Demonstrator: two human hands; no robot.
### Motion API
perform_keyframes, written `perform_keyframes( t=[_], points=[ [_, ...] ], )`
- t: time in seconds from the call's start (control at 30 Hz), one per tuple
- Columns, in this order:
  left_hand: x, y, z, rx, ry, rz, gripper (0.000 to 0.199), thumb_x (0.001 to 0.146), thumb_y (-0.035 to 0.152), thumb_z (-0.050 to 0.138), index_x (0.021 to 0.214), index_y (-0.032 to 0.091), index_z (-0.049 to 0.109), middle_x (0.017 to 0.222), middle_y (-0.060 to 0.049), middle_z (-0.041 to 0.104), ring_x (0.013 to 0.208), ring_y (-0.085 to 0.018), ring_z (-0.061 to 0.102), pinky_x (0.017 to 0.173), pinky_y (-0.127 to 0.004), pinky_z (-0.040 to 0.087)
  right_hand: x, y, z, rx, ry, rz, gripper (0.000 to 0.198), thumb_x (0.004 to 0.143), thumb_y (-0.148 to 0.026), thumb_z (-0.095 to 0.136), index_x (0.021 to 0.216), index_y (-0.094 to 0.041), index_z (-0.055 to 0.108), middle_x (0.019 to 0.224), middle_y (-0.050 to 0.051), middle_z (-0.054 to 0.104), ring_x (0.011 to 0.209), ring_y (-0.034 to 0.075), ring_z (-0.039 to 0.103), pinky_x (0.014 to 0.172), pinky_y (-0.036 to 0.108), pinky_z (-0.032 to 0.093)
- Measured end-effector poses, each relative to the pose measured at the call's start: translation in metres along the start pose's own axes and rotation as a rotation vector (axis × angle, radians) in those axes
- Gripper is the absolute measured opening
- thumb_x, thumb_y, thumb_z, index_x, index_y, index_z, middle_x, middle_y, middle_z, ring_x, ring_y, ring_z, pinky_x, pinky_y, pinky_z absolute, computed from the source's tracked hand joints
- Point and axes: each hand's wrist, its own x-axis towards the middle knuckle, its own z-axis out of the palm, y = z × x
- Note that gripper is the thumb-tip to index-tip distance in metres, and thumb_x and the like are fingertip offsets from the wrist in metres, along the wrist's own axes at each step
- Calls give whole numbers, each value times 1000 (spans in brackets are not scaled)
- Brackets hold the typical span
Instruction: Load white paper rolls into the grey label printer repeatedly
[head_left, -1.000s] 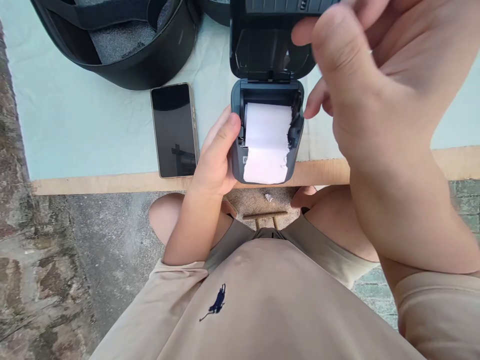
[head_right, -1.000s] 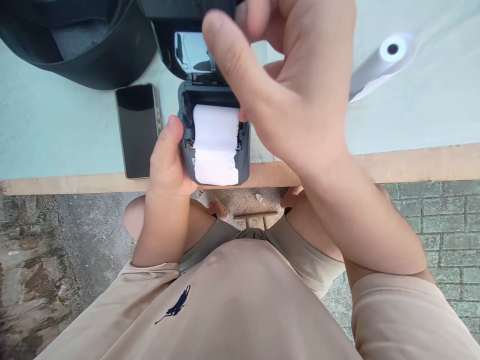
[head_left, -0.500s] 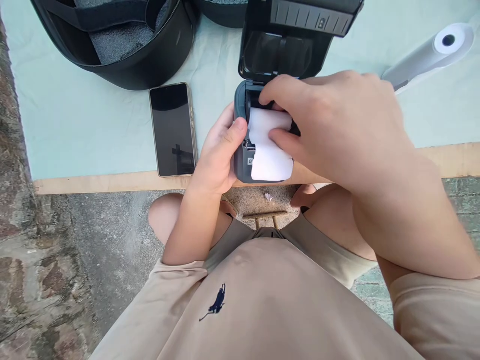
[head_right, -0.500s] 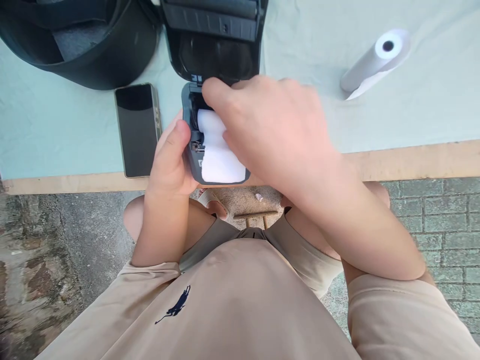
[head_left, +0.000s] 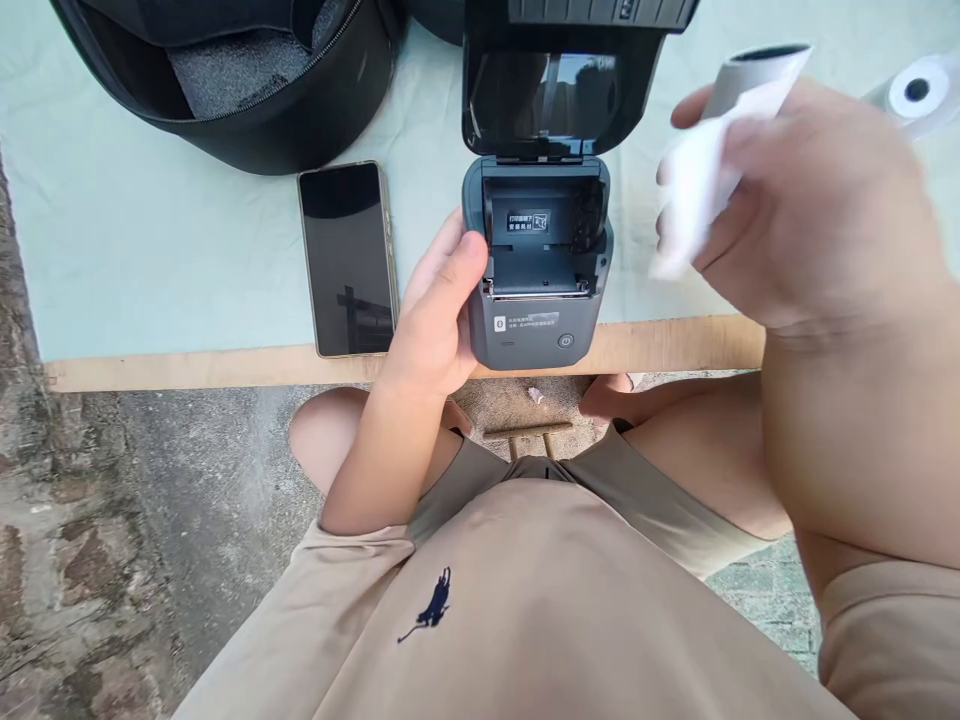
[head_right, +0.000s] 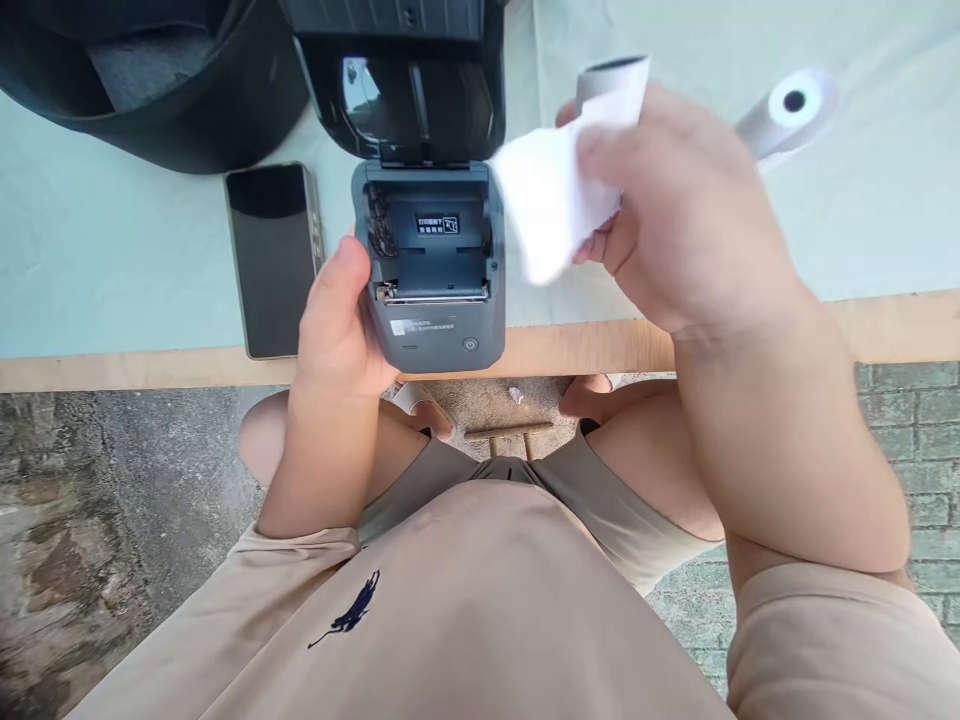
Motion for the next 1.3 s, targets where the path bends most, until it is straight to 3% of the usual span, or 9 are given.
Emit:
perform_keyframes(
  t=[0.13,0.27,0.4,0.53,0.67,0.87,1.13,1.3],
  points=[
    [1,0,4,-87,-42,50,32,88,46,47,110,27,60,104,-3,69,125,-22,55,102,-36,48,0,18,6,184,38,47,19,71,-29,63,84,-21,53,65,-2,51,52,9,52,47,27,42],
    [1,1,8,-113,-8,12,27,89,42,46,105,27,60,101,-1,70,121,-20,57,101,-32,49,-3,20,3,-116,23,-60,25,80,-42,59,77,-19,48,70,-2,52,66,9,54,63,29,43],
    [0,3,6,-47,33,-35,32,88,45,44,111,27,58,99,-1,69,126,-21,53,102,-33,48,-3,21,1,-466,116,-296,32,84,-50,53,97,-21,51,98,4,56,97,16,55,85,36,42],
    [0,4,3,-30,18,-29,32,89,43,43,111,27,59,97,0,68,129,-21,50,105,-35,47,-2,25,2,-555,159,-311,34,79,-36,63,108,-23,52,106,4,62,95,16,58,77,31,46],
    [0,5,3,-35,6,-33,31,89,42,43,111,27,60,99,0,68,131,-22,49,105,-36,47,-3,27,2,-567,139,-253,52,77,-24,62,125,-26,45,108,1,64,78,11,58,75,29,49],
    [1,5,3,-42,4,-49,32,90,42,43,112,26,59,104,-1,67,133,-23,47,105,-37,48,0,30,3,-774,113,-261,37,77,-29,63,113,-28,51,104,0,64,82,15,60,81,35,48],
    [1,5,4,-28,-1,-43,31,90,43,42,110,28,60,98,1,68,131,-21,49,105,-36,48,2,35,3,-737,232,-445,33,77,-31,61,109,-22,61,104,7,59,72,11,55,64,27,50],
    [1,6,5,-61,-14,-39,29,91,41,42,107,28,61,91,1,68,126,-19,54,105,-33,47,0,32,2,-776,237,-452,35,79,-27,56,113,-19,59,100,8,63,73,13,56,68,29,51]
  ],
)
